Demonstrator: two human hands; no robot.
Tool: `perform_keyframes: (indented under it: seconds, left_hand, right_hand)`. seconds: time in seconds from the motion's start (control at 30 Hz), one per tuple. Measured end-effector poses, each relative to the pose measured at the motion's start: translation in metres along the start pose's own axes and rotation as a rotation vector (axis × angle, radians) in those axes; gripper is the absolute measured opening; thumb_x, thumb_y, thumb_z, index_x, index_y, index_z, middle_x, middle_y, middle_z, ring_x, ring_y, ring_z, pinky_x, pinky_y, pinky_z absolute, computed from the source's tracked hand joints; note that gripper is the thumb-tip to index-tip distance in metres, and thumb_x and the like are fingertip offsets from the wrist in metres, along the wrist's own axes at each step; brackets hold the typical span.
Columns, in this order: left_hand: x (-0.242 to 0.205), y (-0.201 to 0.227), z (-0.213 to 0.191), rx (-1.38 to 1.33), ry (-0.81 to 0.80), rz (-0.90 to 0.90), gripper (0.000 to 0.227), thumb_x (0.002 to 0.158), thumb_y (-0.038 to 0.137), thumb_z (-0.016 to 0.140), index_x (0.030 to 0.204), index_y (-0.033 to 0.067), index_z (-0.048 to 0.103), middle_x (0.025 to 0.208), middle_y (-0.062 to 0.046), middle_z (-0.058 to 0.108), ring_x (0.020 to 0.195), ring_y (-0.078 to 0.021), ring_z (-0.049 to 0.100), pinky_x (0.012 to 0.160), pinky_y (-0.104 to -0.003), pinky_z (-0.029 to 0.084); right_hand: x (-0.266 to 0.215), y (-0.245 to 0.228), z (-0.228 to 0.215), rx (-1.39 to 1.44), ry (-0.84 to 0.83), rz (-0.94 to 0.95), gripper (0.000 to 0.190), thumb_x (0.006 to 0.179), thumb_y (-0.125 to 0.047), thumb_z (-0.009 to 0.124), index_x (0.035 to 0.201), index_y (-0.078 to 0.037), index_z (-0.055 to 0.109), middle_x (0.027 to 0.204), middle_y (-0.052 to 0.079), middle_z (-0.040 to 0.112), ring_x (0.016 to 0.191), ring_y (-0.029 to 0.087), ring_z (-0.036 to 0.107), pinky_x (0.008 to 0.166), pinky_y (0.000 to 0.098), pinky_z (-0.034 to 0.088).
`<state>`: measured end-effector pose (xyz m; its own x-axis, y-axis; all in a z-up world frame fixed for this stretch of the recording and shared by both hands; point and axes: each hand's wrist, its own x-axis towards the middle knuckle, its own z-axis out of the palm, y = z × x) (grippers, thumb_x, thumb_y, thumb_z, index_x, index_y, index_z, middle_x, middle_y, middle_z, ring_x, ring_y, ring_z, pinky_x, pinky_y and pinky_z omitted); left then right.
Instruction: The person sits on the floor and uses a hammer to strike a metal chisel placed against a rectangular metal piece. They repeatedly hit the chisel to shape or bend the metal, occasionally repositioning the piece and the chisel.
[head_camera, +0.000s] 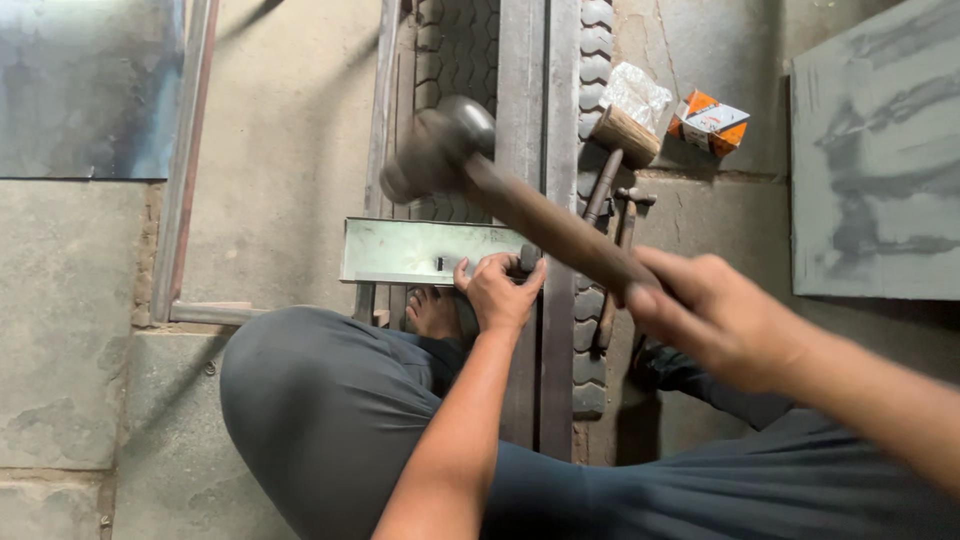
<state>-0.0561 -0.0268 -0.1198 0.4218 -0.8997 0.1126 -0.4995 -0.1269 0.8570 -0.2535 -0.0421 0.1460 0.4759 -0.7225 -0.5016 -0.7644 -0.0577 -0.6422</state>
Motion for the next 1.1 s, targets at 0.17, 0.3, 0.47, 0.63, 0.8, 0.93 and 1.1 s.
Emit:
perform_keyframes:
  seconds: [0.17,0.3,0.47,0.63,0.8,0.93,1.1]
  left_hand:
    - [0.001,0.005,-0.012,0.001,-0.097,-0.048,0.037,0.076,0.044,0.084,0.079,0.0082,0.074,0.078,-0.004,0.074,0.085,-0.0218,0.069,0.116,-0.051,0.025]
    - [0.005,0.011,-0.013,0.013,-0.109,-0.037,0.037,0.075,0.046,0.082,0.076,0.0097,0.074,0.074,-0.004,0.073,0.084,-0.0224,0.069,0.115,-0.051,0.024]
    - [0.007,0.006,-0.010,0.047,-0.089,-0.056,0.041,0.072,0.049,0.084,0.073,0.0086,0.073,0.076,-0.006,0.073,0.083,-0.0232,0.069,0.115,-0.050,0.024]
    - [-0.002,0.009,-0.013,0.089,-0.030,0.056,0.041,0.077,0.050,0.080,0.076,0.0097,0.075,0.079,-0.006,0.074,0.087,-0.0250,0.069,0.113,-0.050,0.025]
    - [0.007,0.018,-0.022,-0.014,-0.140,-0.110,0.040,0.080,0.046,0.077,0.076,0.0062,0.076,0.076,-0.006,0.076,0.081,-0.0241,0.071,0.119,-0.049,0.023]
    - [0.015,0.035,-0.025,-0.114,0.072,-0.071,0.036,0.084,0.040,0.076,0.088,0.0045,0.074,0.081,-0.009,0.074,0.079,-0.0253,0.069,0.116,-0.047,0.032]
    - [0.024,0.054,-0.032,-0.774,0.168,-0.120,0.037,0.099,0.038,0.069,0.111,0.0050,0.059,0.096,-0.003,0.066,0.095,-0.0191,0.059,0.100,-0.040,0.042]
  right_hand:
    - [0.021,-0.010,0.012,-0.443,0.015,0.190,0.047,0.101,-0.053,0.049,0.105,-0.009,0.064,0.066,0.009,0.061,0.062,0.031,0.065,0.061,0.0397,0.046]
    - [0.033,-0.054,-0.020,-0.125,-0.024,0.354,0.048,0.100,-0.055,0.050,0.094,-0.010,0.066,0.066,0.008,0.061,0.061,0.027,0.064,0.056,0.0392,0.048]
    - [-0.002,-0.069,-0.018,0.065,0.071,-0.049,0.044,0.096,-0.046,0.050,0.091,-0.004,0.060,0.061,0.011,0.056,0.055,0.029,0.056,0.050,0.0405,0.047]
    - [0.011,-0.005,0.022,-0.296,0.134,0.161,0.047,0.101,-0.052,0.051,0.097,-0.006,0.062,0.066,0.010,0.060,0.056,0.028,0.057,0.059,0.0418,0.045]
    - [-0.005,0.042,0.031,0.608,0.252,0.566,0.049,0.101,-0.053,0.047,0.100,-0.007,0.061,0.066,0.001,0.045,0.050,0.013,0.038,0.044,0.0321,0.034]
    - [-0.032,0.053,0.047,0.850,0.374,0.601,0.046,0.100,-0.052,0.047,0.098,-0.007,0.054,0.065,0.000,0.043,0.048,0.011,0.037,0.040,0.0282,0.032]
    - [-0.021,0.070,0.055,0.943,0.416,0.650,0.048,0.100,-0.055,0.050,0.099,-0.007,0.054,0.066,-0.001,0.039,0.050,0.009,0.034,0.041,0.0266,0.031]
